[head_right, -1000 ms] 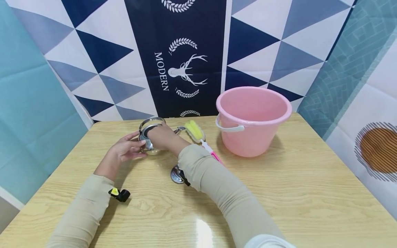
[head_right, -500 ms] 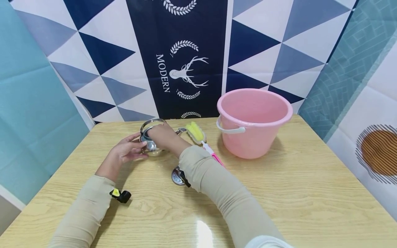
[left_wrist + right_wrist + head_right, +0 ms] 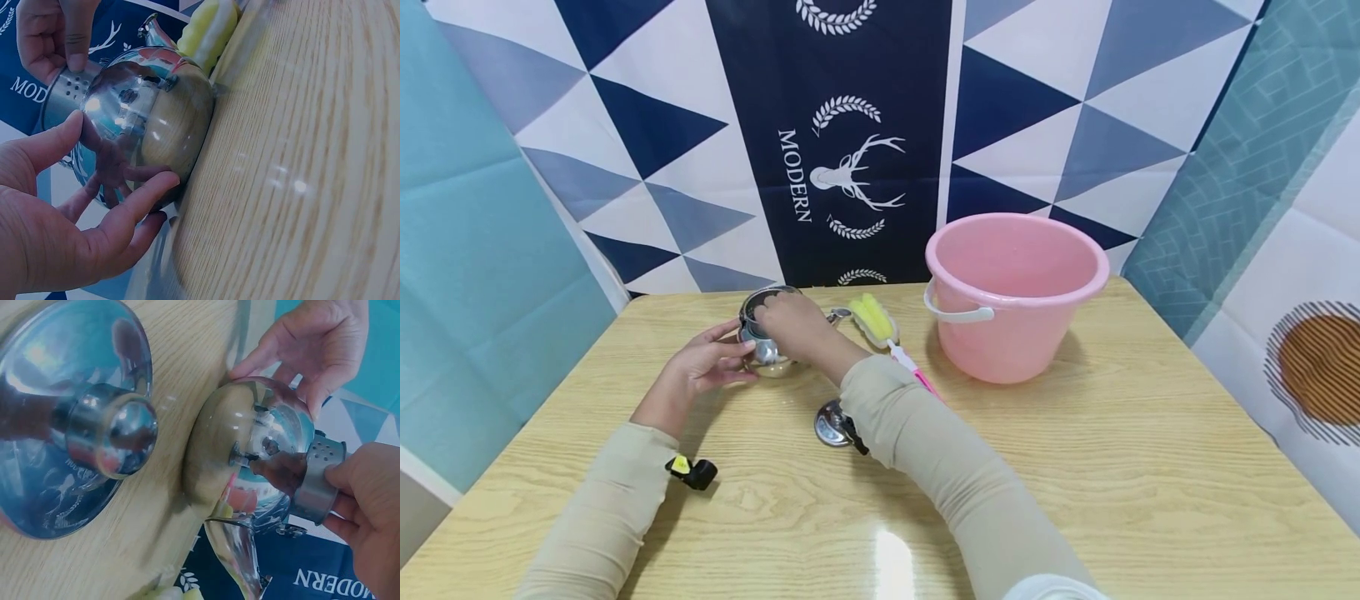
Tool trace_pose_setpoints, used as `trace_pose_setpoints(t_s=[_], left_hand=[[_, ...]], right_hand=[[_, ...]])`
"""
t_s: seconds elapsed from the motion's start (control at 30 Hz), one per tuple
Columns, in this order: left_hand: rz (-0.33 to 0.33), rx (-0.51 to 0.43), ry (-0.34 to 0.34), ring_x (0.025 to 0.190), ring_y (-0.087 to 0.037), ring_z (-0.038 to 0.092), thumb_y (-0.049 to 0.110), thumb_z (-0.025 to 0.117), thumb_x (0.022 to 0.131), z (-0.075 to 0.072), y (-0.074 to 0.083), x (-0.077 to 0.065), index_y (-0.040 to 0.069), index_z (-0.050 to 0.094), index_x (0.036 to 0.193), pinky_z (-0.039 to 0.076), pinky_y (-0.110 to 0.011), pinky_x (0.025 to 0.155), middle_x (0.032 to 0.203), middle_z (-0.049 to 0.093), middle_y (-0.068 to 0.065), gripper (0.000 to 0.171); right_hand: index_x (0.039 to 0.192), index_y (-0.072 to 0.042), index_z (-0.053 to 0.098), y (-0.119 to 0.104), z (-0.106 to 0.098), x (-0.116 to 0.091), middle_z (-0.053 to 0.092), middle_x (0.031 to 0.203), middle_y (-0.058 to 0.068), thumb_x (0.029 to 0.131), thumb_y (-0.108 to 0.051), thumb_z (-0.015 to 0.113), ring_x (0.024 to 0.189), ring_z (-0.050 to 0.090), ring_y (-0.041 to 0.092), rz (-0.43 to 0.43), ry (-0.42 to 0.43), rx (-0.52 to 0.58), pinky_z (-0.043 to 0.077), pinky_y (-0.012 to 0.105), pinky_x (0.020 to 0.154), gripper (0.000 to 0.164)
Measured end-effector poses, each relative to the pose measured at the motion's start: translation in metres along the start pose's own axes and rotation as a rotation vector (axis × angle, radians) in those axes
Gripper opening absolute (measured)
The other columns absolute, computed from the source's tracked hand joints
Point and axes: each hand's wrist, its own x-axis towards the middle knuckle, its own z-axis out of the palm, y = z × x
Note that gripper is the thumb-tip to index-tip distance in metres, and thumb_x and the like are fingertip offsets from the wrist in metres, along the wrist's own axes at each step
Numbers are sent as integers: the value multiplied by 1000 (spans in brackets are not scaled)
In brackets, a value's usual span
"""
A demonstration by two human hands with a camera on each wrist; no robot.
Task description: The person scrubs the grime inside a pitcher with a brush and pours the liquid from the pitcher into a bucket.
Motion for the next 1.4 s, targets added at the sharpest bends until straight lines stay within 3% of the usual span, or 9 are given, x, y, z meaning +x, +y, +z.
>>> trace_pose_setpoints(t_s=[0.3,0.5,0.63,0.83,0.97,1.1,1.23,1.33,1.4], left_hand=[[10,3,-1,113,-29,52,-6,57,94,1,-1,1,20,21,157,42,-58,99,158,23,-12,77],[25,18,-12,106,-25,56,-6,57,94,0,-2,0,18,20,157,42,-59,98,157,25,-15,77],[34,13,-19,101,-23,58,-7,56,94,-1,-3,1,17,20,157,41,-60,99,155,27,-17,76],[39,16,-32,91,-20,61,-8,54,95,-1,-3,1,15,21,157,41,-60,99,134,44,-14,74],[48,33,-42,87,-18,61,-11,50,94,-2,-3,1,13,22,156,47,-57,95,120,48,-8,72],[52,47,-42,84,-17,62,-12,48,93,-2,-3,1,11,21,156,51,-54,92,132,45,-13,73],[46,62,-41,81,-15,64,-12,47,93,-2,-3,0,12,19,156,52,-51,91,152,30,-21,73],[42,58,-44,81,-14,64,-10,49,94,-2,-3,0,12,18,157,57,-44,82,155,25,-20,73],[38,50,-41,81,-13,64,-9,51,94,-2,-3,1,13,19,157,58,-38,74,153,29,-19,73]], right_hand=[[114,-9,67,-2,-6,-7,65,110,6,86,-4,69,106,59,24,-1,78,23,50,36,90,28],[112,-9,66,-5,-8,-16,65,108,6,87,-4,67,101,59,23,-23,108,19,49,34,86,26],[108,-7,65,-7,-9,-25,65,101,6,85,1,65,95,60,24,-68,175,12,50,35,82,24],[102,-6,64,-12,-15,-41,62,94,5,84,3,66,88,58,22,-144,196,-4,51,34,77,20],[101,-5,63,-18,-17,-48,61,94,6,82,4,67,89,58,22,-207,197,-18,51,34,80,22],[100,-6,63,-24,-16,-55,61,96,6,76,6,67,90,58,22,-251,189,-30,51,33,80,27],[101,-6,64,-29,-14,-62,62,99,5,77,3,66,93,58,20,-269,175,-50,51,32,82,26],[102,-6,64,-33,-13,-68,63,101,5,77,1,69,97,58,20,-286,164,-60,51,32,86,27],[103,-6,64,-35,-13,-73,63,103,5,77,0,70,99,58,21,-298,155,-60,50,32,88,28]])
